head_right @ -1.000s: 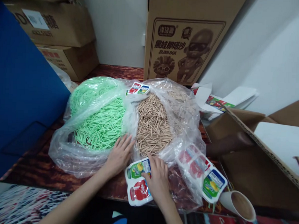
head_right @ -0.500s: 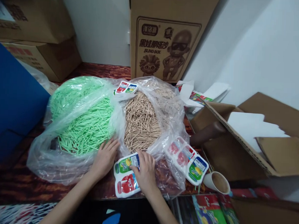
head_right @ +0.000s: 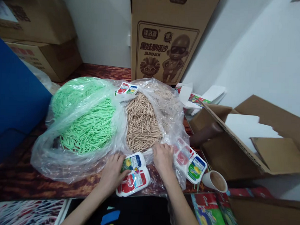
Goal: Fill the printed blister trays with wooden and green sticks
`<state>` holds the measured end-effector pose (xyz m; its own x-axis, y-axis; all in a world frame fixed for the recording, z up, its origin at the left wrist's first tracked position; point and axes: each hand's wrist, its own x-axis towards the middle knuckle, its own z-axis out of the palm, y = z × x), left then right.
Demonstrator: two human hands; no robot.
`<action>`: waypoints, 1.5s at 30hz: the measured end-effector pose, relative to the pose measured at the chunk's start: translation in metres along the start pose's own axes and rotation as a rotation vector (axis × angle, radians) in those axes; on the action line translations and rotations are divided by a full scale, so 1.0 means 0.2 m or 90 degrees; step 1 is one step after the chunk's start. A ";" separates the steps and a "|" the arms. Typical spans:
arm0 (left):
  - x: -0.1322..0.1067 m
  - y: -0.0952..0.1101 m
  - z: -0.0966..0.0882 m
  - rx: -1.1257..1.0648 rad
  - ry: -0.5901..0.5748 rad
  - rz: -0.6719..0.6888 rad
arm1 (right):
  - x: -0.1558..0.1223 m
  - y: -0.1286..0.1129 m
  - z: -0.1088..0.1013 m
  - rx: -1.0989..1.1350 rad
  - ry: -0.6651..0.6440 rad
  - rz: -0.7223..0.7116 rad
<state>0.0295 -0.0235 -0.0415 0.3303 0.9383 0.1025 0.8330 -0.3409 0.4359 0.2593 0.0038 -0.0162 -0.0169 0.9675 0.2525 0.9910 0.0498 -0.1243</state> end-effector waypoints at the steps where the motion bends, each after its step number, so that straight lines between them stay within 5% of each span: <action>1: 0.02 0.00 -0.03 -0.002 -0.033 -0.020 | -0.02 -0.03 -0.01 0.031 0.004 -0.010; 6: 0.14 0.00 -0.12 -0.065 -0.197 -0.089 | -0.16 -0.14 0.02 0.281 -0.089 0.004; 10: 0.14 -0.02 -0.18 -0.273 -0.250 -0.086 | -0.25 -0.15 0.03 0.417 -0.156 0.043; 13: 0.09 -0.08 -0.28 -0.405 -0.222 -0.042 | -0.21 -0.16 -0.05 0.465 -0.172 0.060; 17: 0.07 -0.22 -0.37 -0.341 -0.153 -0.098 | -0.04 -0.31 -0.14 0.508 -0.132 -0.002; 21: 0.08 -0.32 -0.29 -0.195 -0.042 -0.199 | 0.12 -0.50 -0.01 0.522 -0.174 -0.130; 26: 0.05 -0.34 -0.17 -0.202 0.009 -0.152 | 0.18 -0.52 0.18 0.454 -0.237 -0.121; 39: 0.01 -0.40 -0.15 -0.278 0.073 -0.179 | 0.15 -0.50 0.13 0.465 -0.276 -0.110; 45: 0.01 -0.32 -0.13 -0.170 0.104 -0.102 | 0.16 -0.54 0.11 0.481 -0.195 -0.124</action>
<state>-0.0341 0.0015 -0.0463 0.1116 0.9829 0.1462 0.7160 -0.1815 0.6741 0.1498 0.0341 -0.0156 -0.3217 0.9437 0.0769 0.6127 0.2695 -0.7429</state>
